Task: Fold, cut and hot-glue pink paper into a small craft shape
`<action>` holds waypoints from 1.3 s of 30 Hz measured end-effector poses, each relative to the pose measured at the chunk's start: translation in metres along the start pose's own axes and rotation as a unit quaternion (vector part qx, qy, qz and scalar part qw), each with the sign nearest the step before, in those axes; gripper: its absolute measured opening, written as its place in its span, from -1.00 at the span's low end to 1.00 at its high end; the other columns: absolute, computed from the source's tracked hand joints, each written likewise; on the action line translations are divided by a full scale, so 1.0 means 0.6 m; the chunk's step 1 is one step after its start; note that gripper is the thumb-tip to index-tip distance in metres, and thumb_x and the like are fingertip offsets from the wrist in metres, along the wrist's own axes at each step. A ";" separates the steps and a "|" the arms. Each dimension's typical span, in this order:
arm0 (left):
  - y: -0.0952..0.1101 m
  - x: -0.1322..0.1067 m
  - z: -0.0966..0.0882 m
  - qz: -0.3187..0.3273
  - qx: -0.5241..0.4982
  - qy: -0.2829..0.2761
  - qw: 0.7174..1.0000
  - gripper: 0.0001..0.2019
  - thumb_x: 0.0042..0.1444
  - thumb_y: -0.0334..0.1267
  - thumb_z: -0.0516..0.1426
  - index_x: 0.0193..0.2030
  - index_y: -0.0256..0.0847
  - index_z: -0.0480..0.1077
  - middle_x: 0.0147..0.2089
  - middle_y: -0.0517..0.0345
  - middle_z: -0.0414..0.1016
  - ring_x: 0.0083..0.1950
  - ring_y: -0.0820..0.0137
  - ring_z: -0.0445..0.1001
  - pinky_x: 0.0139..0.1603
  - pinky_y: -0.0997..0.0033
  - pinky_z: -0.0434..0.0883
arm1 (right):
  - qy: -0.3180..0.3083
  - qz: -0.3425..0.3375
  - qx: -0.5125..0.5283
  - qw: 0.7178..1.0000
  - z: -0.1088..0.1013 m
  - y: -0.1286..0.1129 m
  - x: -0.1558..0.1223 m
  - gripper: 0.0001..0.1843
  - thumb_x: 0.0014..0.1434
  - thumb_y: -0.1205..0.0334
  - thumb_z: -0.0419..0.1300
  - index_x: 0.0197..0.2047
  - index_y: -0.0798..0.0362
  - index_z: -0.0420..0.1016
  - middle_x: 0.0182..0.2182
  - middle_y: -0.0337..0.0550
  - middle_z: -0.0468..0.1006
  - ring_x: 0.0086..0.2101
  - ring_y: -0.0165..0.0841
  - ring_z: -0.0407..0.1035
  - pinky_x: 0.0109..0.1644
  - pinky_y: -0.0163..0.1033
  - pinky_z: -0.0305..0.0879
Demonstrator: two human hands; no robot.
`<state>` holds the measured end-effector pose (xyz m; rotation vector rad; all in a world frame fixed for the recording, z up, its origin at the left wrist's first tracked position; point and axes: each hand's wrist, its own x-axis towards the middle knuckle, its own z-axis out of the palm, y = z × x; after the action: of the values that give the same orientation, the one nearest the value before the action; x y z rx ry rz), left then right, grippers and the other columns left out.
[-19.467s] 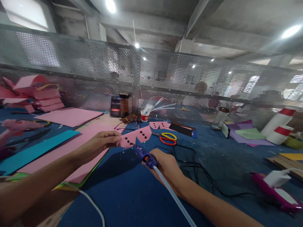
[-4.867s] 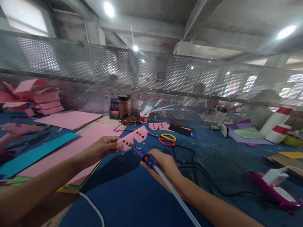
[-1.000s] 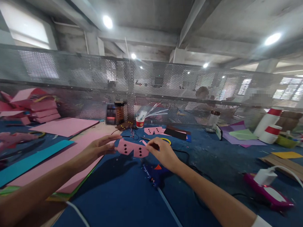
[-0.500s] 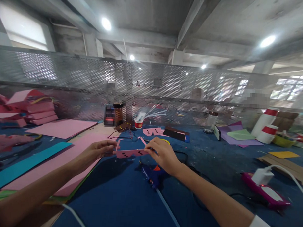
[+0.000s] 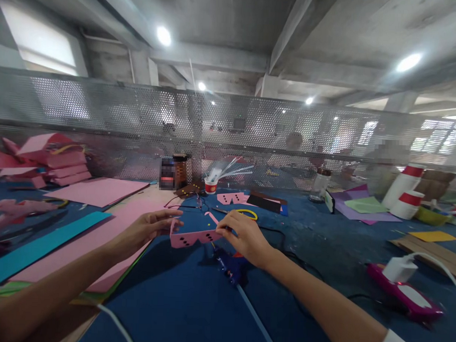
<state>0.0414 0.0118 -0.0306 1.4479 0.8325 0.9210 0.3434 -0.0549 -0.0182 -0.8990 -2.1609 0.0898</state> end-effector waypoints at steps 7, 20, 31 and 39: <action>-0.010 0.004 -0.004 0.003 0.024 0.001 1.000 -0.65 0.02 -0.05 0.33 -0.12 -0.20 0.56 -0.10 -0.04 0.65 0.00 0.17 0.56 0.09 0.18 0.44 | -0.010 0.026 0.040 0.999 0.005 -0.001 -0.001 -0.86 0.34 0.17 0.15 -0.24 0.00 0.48 -0.30 -0.18 0.51 -0.23 -0.33 0.38 -0.08 -0.21 0.30; -0.007 0.001 -0.003 0.015 0.057 -0.049 0.997 -0.68 0.05 -0.02 0.30 -0.15 -0.18 0.53 -0.21 0.10 0.60 -0.16 0.27 0.56 -0.01 0.27 0.46 | -0.029 0.134 0.102 0.985 -0.001 0.015 0.000 -0.81 0.29 0.10 0.19 -0.24 0.03 0.54 -0.28 -0.18 0.53 -0.28 -0.35 0.40 -0.18 -0.26 0.32; -0.030 0.021 -0.012 -0.003 0.051 0.030 0.998 -0.47 -0.05 0.02 0.33 0.03 -0.21 0.44 -0.22 0.04 0.64 -0.24 0.28 0.60 -0.04 0.22 0.50 | 0.012 0.162 -0.013 0.987 -0.070 0.111 0.028 -0.76 0.28 0.11 0.14 -0.21 0.09 0.52 -0.32 -0.17 0.57 -0.30 -0.34 0.43 -0.17 -0.26 0.34; -0.041 0.029 -0.023 -0.024 0.058 0.006 0.998 -0.56 -0.04 0.03 0.34 -0.10 -0.20 0.50 -0.23 0.04 0.65 -0.23 0.27 0.61 -0.03 0.22 0.52 | 0.036 0.180 -0.127 0.975 -0.104 0.213 0.070 -0.81 0.26 0.19 0.15 -0.26 0.10 0.54 -0.32 -0.16 0.56 -0.28 -0.34 0.39 -0.12 -0.23 0.26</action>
<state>0.0370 0.0350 -0.0534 1.5166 0.9389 0.8586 0.4405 0.0537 0.0089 -1.4148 -1.9487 -0.0405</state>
